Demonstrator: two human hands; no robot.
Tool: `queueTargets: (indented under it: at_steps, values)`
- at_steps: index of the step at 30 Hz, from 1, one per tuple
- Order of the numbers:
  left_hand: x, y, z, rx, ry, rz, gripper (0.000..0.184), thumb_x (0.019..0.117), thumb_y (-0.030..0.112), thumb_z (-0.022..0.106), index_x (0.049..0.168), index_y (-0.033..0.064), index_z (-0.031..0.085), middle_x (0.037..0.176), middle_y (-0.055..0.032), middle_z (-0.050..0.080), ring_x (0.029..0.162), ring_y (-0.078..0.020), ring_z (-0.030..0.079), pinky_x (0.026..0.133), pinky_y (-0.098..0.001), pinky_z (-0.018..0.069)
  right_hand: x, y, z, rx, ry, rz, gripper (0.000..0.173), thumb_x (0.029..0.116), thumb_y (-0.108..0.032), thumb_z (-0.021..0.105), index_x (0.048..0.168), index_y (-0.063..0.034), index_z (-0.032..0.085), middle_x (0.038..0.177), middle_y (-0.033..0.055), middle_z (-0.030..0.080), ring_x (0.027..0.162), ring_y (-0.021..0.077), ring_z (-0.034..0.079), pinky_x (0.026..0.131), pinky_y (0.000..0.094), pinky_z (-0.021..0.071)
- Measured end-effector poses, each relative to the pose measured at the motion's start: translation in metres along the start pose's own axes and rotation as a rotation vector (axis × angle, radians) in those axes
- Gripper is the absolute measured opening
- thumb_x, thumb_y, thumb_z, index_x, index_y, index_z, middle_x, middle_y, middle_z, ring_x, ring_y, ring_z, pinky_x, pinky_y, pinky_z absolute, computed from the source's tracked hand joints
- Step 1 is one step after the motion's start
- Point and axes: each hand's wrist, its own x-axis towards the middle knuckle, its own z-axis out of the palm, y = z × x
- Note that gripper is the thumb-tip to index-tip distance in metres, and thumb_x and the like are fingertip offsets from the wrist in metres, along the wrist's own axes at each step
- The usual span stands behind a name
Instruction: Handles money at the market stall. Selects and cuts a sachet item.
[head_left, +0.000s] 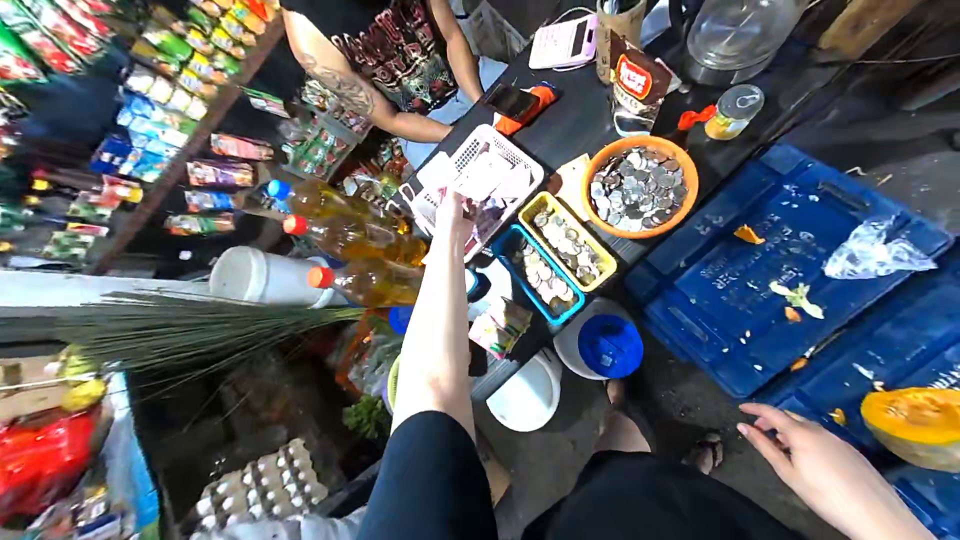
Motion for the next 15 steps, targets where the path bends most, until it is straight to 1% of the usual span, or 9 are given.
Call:
queueTargets:
  at_steps: [1,2,3,4,7,10,12,14,15]
  values:
    - [-0.009,0.000,0.003,-0.060,-0.067,0.015,0.031,0.1030,0.009,0.049,0.133,0.0048,0.047,0.107,-0.0086,0.060,0.085,-0.0157,0.062,0.077,-0.0332,0.0558,0.003,-0.003,-0.001,0.002,0.001,0.001,0.035,0.1013,-0.028,0.064,0.129,-0.0063,0.070,0.106,0.0194,0.074,0.094,0.0397,0.072,0.087,0.0638,0.0558]
    - [-0.021,0.002,0.005,-0.100,-0.147,0.026,0.038,0.1009,0.000,0.048,0.139,0.0026,0.047,0.123,-0.0116,0.063,0.098,-0.0170,0.066,0.085,-0.0334,0.0560,0.005,-0.006,-0.001,-0.002,0.002,0.001,0.035,0.1013,-0.029,0.064,0.128,-0.0067,0.070,0.106,0.0188,0.074,0.095,0.0391,0.073,0.087,0.0632,0.0562]
    - [-0.035,0.003,0.009,-0.130,-0.236,0.046,0.043,0.1002,-0.005,0.045,0.143,0.0020,0.046,0.133,-0.0121,0.062,0.107,-0.0166,0.067,0.091,-0.0321,0.0557,0.008,-0.009,-0.001,-0.004,0.001,-0.001,0.035,0.1015,-0.029,0.064,0.128,-0.0067,0.070,0.107,0.0188,0.074,0.095,0.0389,0.073,0.087,0.0629,0.0563]
    - [-0.051,0.005,0.013,-0.160,-0.314,0.065,0.047,0.0999,-0.007,0.043,0.146,0.0020,0.045,0.138,-0.0121,0.060,0.113,-0.0166,0.066,0.094,-0.0314,0.0544,0.010,-0.013,-0.001,-0.004,0.002,-0.005,0.035,0.1014,-0.029,0.064,0.128,-0.0064,0.070,0.107,0.0190,0.074,0.095,0.0392,0.073,0.087,0.0630,0.0561]
    - [-0.088,0.007,0.025,-0.280,-0.477,0.082,0.050,0.0978,-0.008,0.036,0.146,-0.0002,0.047,0.142,-0.0144,0.059,0.119,-0.0204,0.064,0.098,-0.0357,0.0538,0.017,-0.025,-0.003,-0.018,0.000,-0.023,0.036,0.1017,-0.031,0.063,0.127,-0.0070,0.071,0.108,0.0183,0.075,0.097,0.0391,0.073,0.087,0.0630,0.0562]
    - [-0.109,0.007,0.033,-0.348,-0.583,0.049,0.050,0.1001,-0.005,0.029,0.146,-0.0021,0.047,0.146,-0.0169,0.057,0.123,-0.0248,0.064,0.100,-0.0389,0.0538,0.021,-0.034,-0.006,-0.029,0.009,-0.045,0.035,0.1013,-0.030,0.064,0.127,-0.0068,0.071,0.107,0.0184,0.075,0.096,0.0389,0.073,0.087,0.0620,0.0566]
    - [-0.126,0.007,0.042,-0.319,-0.594,0.012,0.050,0.1005,-0.001,0.031,0.146,0.0022,0.051,0.145,-0.0154,0.058,0.121,-0.0232,0.066,0.099,-0.0370,0.0549,0.022,-0.034,-0.007,-0.038,0.015,-0.052,0.035,0.1012,-0.031,0.064,0.126,-0.0067,0.071,0.107,0.0187,0.075,0.096,0.0396,0.073,0.087,0.0628,0.0564]
    - [-0.128,0.002,0.056,-0.251,-0.679,0.004,0.051,0.0998,0.000,0.033,0.149,0.0008,0.045,0.146,-0.0149,0.056,0.122,-0.0203,0.064,0.100,-0.0351,0.0534,0.022,-0.034,-0.010,-0.026,-0.018,-0.040,0.038,0.1019,-0.031,0.063,0.128,-0.0046,0.070,0.109,0.0219,0.074,0.098,0.0422,0.072,0.088,0.0649,0.0554]
    - [-0.130,-0.001,0.065,-0.201,-0.712,0.014,0.052,0.0985,-0.002,0.036,0.150,-0.0001,0.043,0.146,-0.0150,0.056,0.120,-0.0192,0.064,0.098,-0.0344,0.0538,0.022,-0.035,-0.013,-0.024,-0.051,-0.027,0.040,0.1024,-0.032,0.062,0.129,-0.0034,0.069,0.111,0.0232,0.073,0.099,0.0428,0.072,0.090,0.0650,0.0547]
